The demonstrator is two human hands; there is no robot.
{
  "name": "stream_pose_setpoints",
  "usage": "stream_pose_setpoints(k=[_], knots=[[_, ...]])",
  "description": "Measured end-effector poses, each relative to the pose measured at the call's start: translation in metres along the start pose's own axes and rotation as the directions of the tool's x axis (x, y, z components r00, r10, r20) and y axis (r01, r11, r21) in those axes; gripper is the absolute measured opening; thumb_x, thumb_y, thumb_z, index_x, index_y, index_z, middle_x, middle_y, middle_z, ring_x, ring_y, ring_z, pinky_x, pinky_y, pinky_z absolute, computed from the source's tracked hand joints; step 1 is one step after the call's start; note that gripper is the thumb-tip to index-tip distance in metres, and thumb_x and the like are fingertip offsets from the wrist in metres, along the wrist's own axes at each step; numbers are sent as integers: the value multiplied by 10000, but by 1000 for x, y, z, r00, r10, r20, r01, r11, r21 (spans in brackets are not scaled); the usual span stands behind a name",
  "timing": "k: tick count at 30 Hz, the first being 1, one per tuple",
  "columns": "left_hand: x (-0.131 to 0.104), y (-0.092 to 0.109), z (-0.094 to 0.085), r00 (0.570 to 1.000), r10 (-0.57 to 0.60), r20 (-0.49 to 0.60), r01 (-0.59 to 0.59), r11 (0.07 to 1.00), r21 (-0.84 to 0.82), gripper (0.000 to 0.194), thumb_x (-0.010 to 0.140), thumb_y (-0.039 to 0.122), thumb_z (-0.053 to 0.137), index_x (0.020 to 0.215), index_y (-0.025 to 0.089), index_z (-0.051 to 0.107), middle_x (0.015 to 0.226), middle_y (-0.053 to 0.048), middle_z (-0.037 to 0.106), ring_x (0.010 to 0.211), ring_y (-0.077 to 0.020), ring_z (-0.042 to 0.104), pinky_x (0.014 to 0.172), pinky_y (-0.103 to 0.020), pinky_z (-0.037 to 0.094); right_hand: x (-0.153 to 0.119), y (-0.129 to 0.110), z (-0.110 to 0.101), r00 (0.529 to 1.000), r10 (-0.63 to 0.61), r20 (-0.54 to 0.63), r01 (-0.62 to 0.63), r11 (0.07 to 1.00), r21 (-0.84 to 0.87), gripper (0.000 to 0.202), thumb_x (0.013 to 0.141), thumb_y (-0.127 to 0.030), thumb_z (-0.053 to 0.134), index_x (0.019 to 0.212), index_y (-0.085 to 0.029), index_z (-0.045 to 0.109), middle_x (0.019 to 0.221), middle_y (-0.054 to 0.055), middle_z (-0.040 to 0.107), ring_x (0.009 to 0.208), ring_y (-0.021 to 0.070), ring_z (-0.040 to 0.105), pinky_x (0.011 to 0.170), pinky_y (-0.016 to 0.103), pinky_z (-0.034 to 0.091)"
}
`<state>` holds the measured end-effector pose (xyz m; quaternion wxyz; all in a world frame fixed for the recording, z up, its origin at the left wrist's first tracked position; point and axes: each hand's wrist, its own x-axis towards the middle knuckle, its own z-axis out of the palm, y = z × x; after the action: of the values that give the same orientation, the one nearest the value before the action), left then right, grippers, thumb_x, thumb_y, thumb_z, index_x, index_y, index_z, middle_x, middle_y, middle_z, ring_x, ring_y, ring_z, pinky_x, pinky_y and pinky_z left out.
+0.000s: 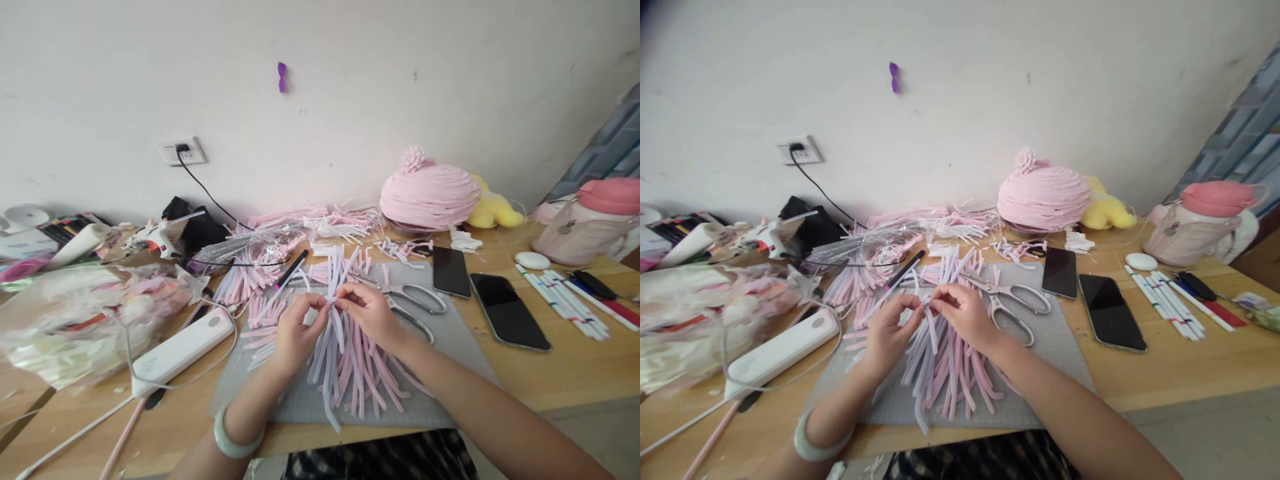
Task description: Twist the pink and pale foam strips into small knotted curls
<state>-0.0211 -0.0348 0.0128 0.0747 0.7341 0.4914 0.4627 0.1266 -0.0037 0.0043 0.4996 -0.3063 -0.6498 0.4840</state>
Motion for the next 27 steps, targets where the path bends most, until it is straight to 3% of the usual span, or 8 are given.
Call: stream_pose_setpoints(k=[4, 9, 11, 14, 16, 18, 22, 27], knots=[[-8, 4, 6, 994, 10, -106, -7, 999, 32, 46, 768, 161, 501, 725, 175, 495, 670, 8, 567, 642, -114, 544, 616, -230, 430, -14, 3, 15, 963, -194, -186, 154, 965, -211, 56, 776, -226, 525, 778, -187, 565, 776, 44, 610, 693, 136, 572, 629, 245, 466], [-9, 4, 10, 982, -6, -189, 9, 1000, 14, 38, 778, 156, 487, 745, 176, 482, 680, 12, 555, 643, -107, 536, 616, -219, 428, -20, 3, 24, 943, -266, -200, 224, 952, -209, 84, 780, -194, 513, 813, -192, 590, 815, 47, 621, 766, 143, 578, 699, 253, 468], [-7, 3, 9, 983, -30, -184, 34, 999, 22, 34, 784, 161, 483, 752, 174, 485, 678, 12, 555, 640, -107, 534, 611, -216, 426, -17, 0, 23, 964, -166, -209, 151, 985, -87, 92, 758, -213, 546, 829, -188, 601, 821, 40, 620, 750, 136, 578, 700, 252, 468], [-4, 0, 6, 991, 15, -131, -4, 996, 86, 34, 778, 158, 494, 749, 174, 490, 689, 6, 568, 665, -116, 538, 637, -229, 423, -7, -4, 19, 973, 145, -180, -105, 971, 213, 113, 702, -272, 617, 741, -166, 613, 671, 4, 597, 615, 110, 555, 601, 233, 457], [-3, -1, 4, 992, 79, -97, -67, 990, 124, 44, 777, 145, 495, 746, 176, 490, 690, 6, 572, 677, -119, 536, 655, -237, 420, 0, -6, 14, 934, 349, -76, -292, 868, 402, 152, 644, -287, 669, 661, -146, 615, 577, -20, 569, 539, 88, 527, 551, 219, 438], [-3, -1, 4, 988, 130, -79, -118, 983, 139, 49, 779, 135, 490, 754, 178, 492, 693, 7, 573, 680, -119, 532, 660, -238, 417, 5, -8, 9, 883, 466, 51, -423, 745, 516, 172, 596, -276, 705, 644, -127, 632, 571, -18, 583, 520, 77, 523, 542, 212, 429], [-4, -1, 3, 994, 95, -58, -88, 991, 104, 52, 788, 143, 478, 752, 179, 492, 691, 7, 567, 668, -115, 528, 643, -232, 419, 7, -9, 5, 829, 534, 168, -521, 626, 580, 177, 566, -254, 726, 636, -107, 658, 572, 1, 612, 512, 76, 534, 533, 209, 420], [-6, 1, 7, 988, -120, -94, 115, 992, -56, 57, 796, 199, 482, 751, 174, 506, 665, 11, 551, 621, -105, 517, 599, -220, 423, 2, -7, 12, 851, 512, 117, -466, 633, 618, 174, 542, -228, 744, 645, -109, 669, 571, -4, 605, 520, 70, 526, 550, 208, 425]])
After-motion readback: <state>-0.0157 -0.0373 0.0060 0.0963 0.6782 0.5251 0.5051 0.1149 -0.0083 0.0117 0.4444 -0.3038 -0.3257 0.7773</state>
